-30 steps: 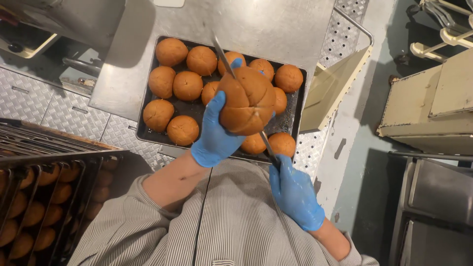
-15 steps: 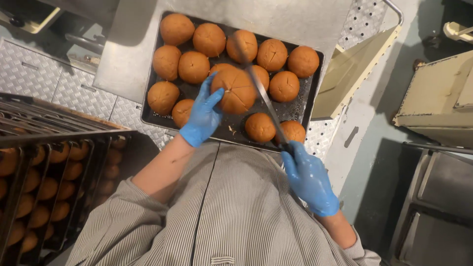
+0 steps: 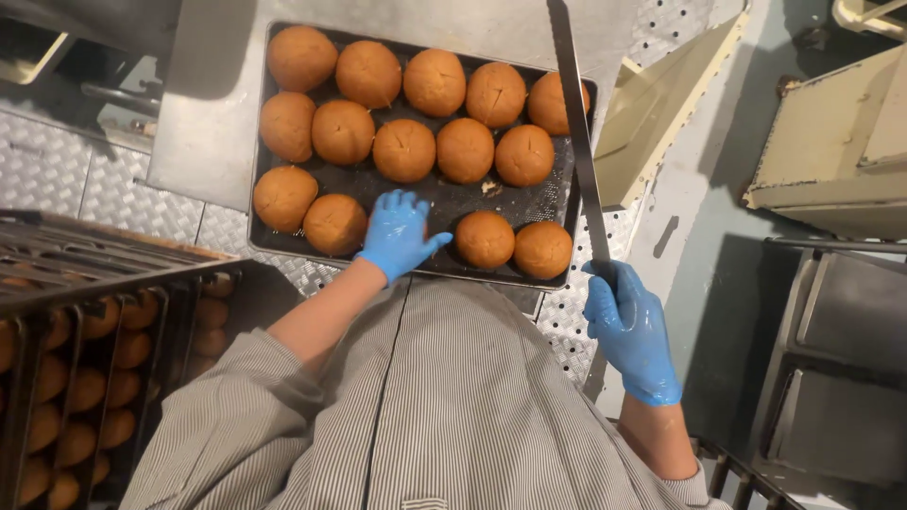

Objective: Slicing baked buns on a metal tray using a long knife in a bakery.

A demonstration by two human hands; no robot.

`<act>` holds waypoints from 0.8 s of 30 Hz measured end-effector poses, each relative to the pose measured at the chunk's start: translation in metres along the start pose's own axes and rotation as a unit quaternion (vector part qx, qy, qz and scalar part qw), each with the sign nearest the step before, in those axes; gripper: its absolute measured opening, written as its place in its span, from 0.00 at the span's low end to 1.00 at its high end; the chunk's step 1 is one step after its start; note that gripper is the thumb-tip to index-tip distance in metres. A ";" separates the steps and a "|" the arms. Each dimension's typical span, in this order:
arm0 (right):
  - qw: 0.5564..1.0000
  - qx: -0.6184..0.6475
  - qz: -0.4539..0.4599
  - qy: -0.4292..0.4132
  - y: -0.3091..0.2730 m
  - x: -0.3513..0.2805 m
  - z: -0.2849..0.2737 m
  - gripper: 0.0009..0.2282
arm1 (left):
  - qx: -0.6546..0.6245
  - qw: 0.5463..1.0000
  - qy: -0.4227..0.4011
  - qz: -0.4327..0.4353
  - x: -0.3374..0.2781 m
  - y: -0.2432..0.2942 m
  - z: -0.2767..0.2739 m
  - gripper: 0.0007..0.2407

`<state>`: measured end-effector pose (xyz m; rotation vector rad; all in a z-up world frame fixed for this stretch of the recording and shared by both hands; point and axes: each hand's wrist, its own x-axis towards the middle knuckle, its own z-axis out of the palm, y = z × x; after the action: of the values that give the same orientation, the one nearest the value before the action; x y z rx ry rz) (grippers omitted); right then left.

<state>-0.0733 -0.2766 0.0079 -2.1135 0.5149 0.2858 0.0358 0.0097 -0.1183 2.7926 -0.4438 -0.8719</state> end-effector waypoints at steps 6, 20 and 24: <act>0.989 0.144 0.037 0.007 0.120 0.065 0.062 0.14 | -0.191 0.939 0.114 0.261 0.125 0.027 0.125 0.32; 0.987 0.025 -0.089 0.130 0.186 0.133 0.104 0.14 | -0.084 0.987 -0.051 0.128 0.113 0.054 0.098 0.28; 0.994 -0.067 -0.066 0.056 0.179 0.153 0.108 0.14 | -0.100 0.988 -0.034 0.109 0.111 0.058 0.104 0.27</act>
<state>-0.0222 -0.3139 -0.2433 -2.2932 0.4286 0.1288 0.0491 -0.0904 -0.2457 2.4832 -0.6231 -0.9073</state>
